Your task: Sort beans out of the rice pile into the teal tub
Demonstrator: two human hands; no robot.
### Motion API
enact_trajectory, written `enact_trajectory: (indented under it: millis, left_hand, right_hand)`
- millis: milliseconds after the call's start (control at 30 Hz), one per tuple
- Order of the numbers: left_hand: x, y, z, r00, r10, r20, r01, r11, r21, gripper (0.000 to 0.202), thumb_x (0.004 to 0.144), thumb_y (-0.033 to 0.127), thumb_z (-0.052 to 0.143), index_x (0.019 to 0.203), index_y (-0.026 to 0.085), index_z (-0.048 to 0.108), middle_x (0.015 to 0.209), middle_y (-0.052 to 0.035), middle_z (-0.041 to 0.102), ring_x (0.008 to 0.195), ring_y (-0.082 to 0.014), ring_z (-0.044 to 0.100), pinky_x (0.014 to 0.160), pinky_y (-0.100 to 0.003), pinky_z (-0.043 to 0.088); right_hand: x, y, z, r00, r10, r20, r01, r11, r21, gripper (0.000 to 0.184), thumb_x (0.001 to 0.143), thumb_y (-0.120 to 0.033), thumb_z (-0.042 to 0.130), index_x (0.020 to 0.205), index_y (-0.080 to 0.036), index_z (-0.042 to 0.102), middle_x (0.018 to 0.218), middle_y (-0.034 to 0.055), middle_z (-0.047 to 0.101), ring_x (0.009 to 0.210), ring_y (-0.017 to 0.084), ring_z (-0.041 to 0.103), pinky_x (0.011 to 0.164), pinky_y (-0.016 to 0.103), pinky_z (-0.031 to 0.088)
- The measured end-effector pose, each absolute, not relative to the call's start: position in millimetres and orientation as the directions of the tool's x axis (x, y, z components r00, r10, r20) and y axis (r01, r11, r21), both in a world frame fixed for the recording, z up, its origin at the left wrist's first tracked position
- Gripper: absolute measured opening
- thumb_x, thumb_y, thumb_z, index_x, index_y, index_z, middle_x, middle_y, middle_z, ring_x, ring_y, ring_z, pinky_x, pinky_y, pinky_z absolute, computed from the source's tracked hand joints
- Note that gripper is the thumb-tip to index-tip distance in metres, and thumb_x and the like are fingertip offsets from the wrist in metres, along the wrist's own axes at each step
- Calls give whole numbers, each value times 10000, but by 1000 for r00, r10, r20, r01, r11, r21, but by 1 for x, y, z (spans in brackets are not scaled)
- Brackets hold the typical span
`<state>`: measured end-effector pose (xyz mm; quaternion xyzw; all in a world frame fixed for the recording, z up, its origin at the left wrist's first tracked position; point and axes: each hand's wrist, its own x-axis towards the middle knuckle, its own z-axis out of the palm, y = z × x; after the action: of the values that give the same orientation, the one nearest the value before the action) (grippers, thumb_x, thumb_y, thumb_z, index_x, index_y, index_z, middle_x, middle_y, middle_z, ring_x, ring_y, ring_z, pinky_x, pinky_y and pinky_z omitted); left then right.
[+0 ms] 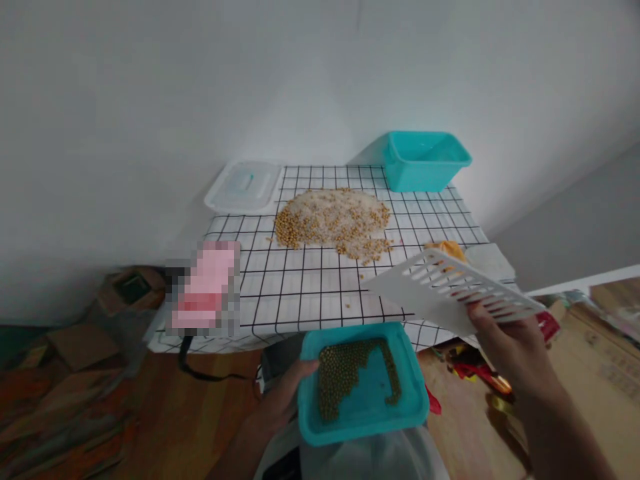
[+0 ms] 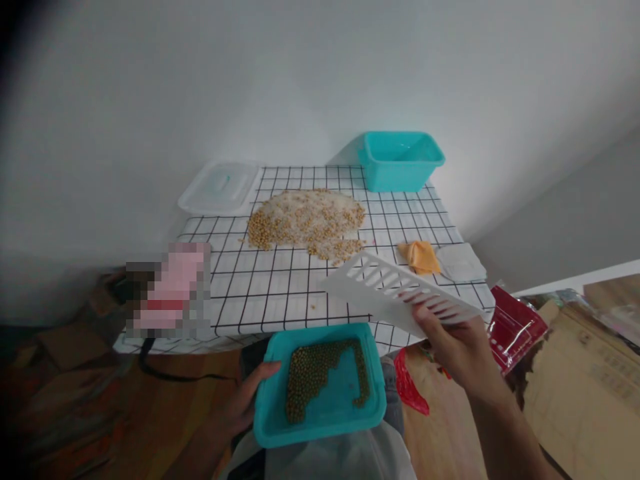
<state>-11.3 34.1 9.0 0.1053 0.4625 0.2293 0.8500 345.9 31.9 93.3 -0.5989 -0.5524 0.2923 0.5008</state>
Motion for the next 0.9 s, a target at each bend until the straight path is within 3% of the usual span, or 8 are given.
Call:
enact_trajectory:
  millis: [100,200,400,633,900]
  left_hand:
    - [-11,41,12,473,509,-719,-282,861,424,516,863,321,637,1350,165,567,1128,-111,786,1143,-313,689,1058,-443,472]
    - [-10,44,16,468,570,-675,-309,821,479,524,848,300,645,1351,179,566,1179,-114,766,1180,-315,666,1089,-453,444]
    - [-12,52,15,482,557,-676,-266,828,493,427,861,286,633,1268,157,632,1189,-139,753,1206,-338,643,1053,-482,474]
    - [-12,56,17,472,588,-657,-251,804,539,419,874,273,623,1279,165,628,1213,-121,746,1269,-331,594,1071,-465,455]
    - [-8,48,17,442,706,-554,-321,701,637,448,867,253,632,1311,197,617,1273,-100,721,1350,-338,515,1122,-492,390]
  right_hand:
    - [327,68,106,-69,985,156,508,169,-844,263,903,-312,636,1146,-273,730,975,6,769,880,207,714,799,294,574]
    - [309,85,108,-212,974,75,532,179,-828,237,917,-317,615,1104,-250,745,899,-9,766,774,180,701,677,253,560]
    - [309,88,92,-252,967,-24,518,113,-848,257,935,-337,587,1134,-257,728,926,-10,768,810,197,709,690,275,575]
    - [325,104,98,-114,978,174,568,207,-796,264,930,-355,594,1144,-288,732,965,9,773,900,228,718,759,320,594]
    - [317,123,96,-331,932,147,625,333,-706,256,921,-325,614,1141,-277,735,900,-4,775,829,206,729,738,290,588]
